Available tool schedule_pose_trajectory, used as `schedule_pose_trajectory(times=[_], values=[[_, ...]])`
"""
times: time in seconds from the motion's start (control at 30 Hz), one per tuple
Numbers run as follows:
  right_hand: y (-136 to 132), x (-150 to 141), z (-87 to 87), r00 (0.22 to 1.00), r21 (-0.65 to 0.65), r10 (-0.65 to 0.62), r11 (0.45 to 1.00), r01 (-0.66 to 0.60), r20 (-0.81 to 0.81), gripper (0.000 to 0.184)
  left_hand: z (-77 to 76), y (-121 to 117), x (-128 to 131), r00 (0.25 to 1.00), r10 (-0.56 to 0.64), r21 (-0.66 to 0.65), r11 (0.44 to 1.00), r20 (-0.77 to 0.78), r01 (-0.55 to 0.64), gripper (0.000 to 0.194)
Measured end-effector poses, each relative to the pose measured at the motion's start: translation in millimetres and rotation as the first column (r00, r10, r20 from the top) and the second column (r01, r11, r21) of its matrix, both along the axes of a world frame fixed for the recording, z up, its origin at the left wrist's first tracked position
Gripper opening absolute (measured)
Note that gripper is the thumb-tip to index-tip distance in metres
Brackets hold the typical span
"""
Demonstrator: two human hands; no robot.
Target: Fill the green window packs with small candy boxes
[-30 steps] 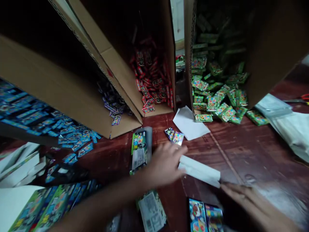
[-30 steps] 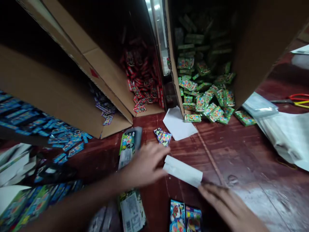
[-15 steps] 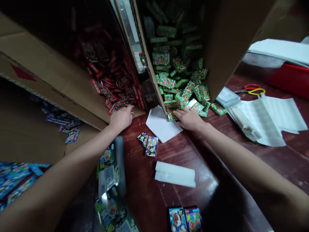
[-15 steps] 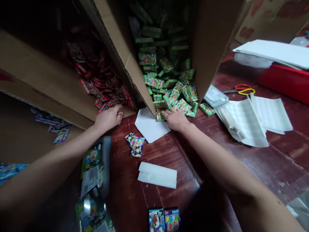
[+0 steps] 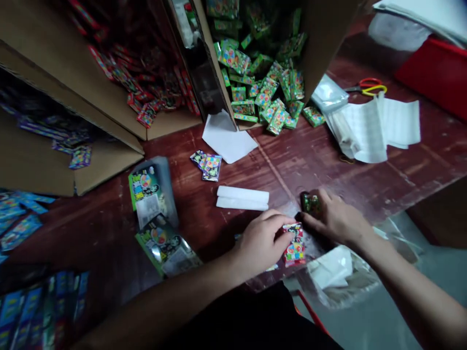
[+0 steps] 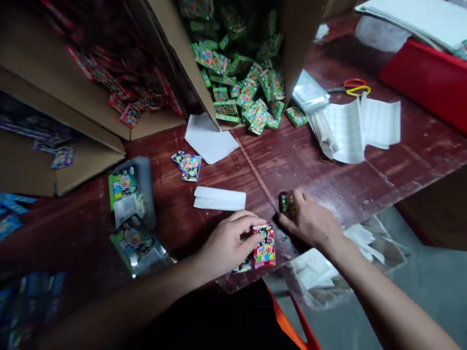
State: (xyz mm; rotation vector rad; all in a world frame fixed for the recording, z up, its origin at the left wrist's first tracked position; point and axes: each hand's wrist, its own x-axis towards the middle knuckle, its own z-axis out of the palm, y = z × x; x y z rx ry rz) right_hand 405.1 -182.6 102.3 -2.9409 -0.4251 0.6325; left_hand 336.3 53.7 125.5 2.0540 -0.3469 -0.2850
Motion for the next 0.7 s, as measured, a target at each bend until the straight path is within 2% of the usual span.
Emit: schedule_pose_trajectory(times=[0.1, 0.2, 0.3, 0.37, 0.43, 0.5, 0.57, 0.63, 0.7], values=[[-22.3, -26.7, -0.2, 0.999, 0.083, 0.043, 0.996, -0.045, 0.025, 0.066, -8.4, -18.6, -6.3, 0.975, -0.152, 0.262, 0.959, 0.163, 0.106, 0.03], [-34.1, -33.7, 1.0, 0.944, 0.137, 0.218, 0.957, -0.257, 0.249, 0.089, 2.1, -6.9, -9.7, 0.906, -0.319, 0.467, 0.869, 0.277, 0.162, 0.061], [-29.2, -38.8, -9.4, 0.812, 0.186, 0.453, 0.82, -0.542, 0.368, 0.114, 21.3, 33.2, -17.5, 0.859, -0.464, 0.597, 0.758, 0.215, 0.26, 0.094], [-17.5, -44.5, -21.9, 0.742, 0.221, 0.552, 0.725, -0.652, 0.38, 0.117, 31.4, 72.8, -26.4, 0.846, -0.524, 0.68, 0.656, 0.097, 0.328, 0.11], [-3.9, -50.2, -33.9, 0.71, 0.228, 0.583, 0.686, -0.691, 0.396, 0.109, 36.0, 116.4, -37.9, 0.855, -0.518, 0.753, 0.555, -0.018, 0.353, 0.121], [7.8, -53.8, -41.2, 0.694, 0.222, 0.592, 0.673, -0.705, 0.41, 0.097, 35.4, 155.8, -50.2, 0.858, -0.5, 0.802, 0.461, -0.118, 0.379, 0.117], [16.2, -54.9, -42.5, 0.683, 0.223, 0.603, 0.66, -0.718, 0.412, 0.091, 31.4, 183.2, -61.0, 0.858, -0.488, 0.824, 0.412, -0.16, 0.388, 0.104], [23.0, -55.2, -38.7, 0.672, 0.234, 0.614, 0.642, -0.73, 0.414, 0.094, 27.2, 194.6, -68.7, 0.861, -0.483, 0.832, 0.404, -0.16, 0.381, 0.097], [31.1, -56.9, -32.8, 0.674, 0.247, 0.609, 0.638, -0.729, 0.418, 0.1, 25.7, 191.1, -74.3, 0.868, -0.472, 0.834, 0.408, -0.156, 0.372, 0.089]])
